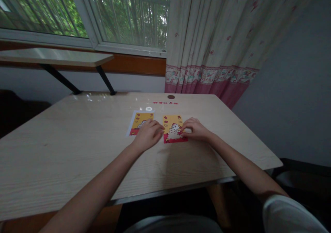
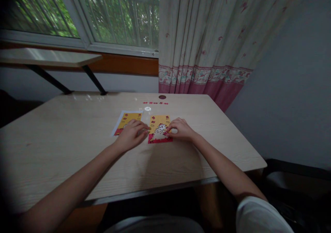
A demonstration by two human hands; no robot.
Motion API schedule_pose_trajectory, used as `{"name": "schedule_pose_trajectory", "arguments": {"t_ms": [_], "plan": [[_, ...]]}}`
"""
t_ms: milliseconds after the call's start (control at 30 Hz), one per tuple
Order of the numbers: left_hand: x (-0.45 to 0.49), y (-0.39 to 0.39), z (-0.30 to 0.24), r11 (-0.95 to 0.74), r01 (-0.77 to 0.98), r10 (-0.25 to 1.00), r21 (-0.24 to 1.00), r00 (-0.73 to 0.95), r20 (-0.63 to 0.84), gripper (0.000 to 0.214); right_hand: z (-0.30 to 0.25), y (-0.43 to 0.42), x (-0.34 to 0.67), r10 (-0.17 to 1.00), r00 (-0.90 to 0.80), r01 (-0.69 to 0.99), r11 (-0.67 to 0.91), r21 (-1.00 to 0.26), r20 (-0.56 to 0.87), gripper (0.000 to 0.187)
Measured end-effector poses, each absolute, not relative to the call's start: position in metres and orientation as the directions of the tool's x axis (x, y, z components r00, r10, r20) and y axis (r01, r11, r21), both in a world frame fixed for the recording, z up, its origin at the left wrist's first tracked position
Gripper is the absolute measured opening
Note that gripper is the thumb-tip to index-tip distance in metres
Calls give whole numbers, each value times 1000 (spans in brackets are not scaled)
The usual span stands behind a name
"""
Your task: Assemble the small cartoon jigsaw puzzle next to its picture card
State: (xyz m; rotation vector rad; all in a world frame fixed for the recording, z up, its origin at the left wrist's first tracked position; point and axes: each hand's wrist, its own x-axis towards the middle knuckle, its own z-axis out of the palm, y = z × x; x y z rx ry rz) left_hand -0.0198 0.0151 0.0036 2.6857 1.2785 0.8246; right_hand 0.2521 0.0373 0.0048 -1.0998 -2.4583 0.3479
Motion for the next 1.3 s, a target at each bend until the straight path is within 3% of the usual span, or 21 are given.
{"name": "schedule_pose_trajectory", "arguments": {"t_ms": [733,1167,1300], "plan": [[-18,13,6,-662,718,727,212,548,413,20,-11,51,247,795,-523,673,606,-425,306,16],[-15,13,8,-658,727,736,199,563,377,20,0,48,244,801,-525,712,599,-367,288,19],[-15,13,8,-659,727,734,195,564,378,21,-3,50,246,806,-516,694,592,-409,291,20]]}}
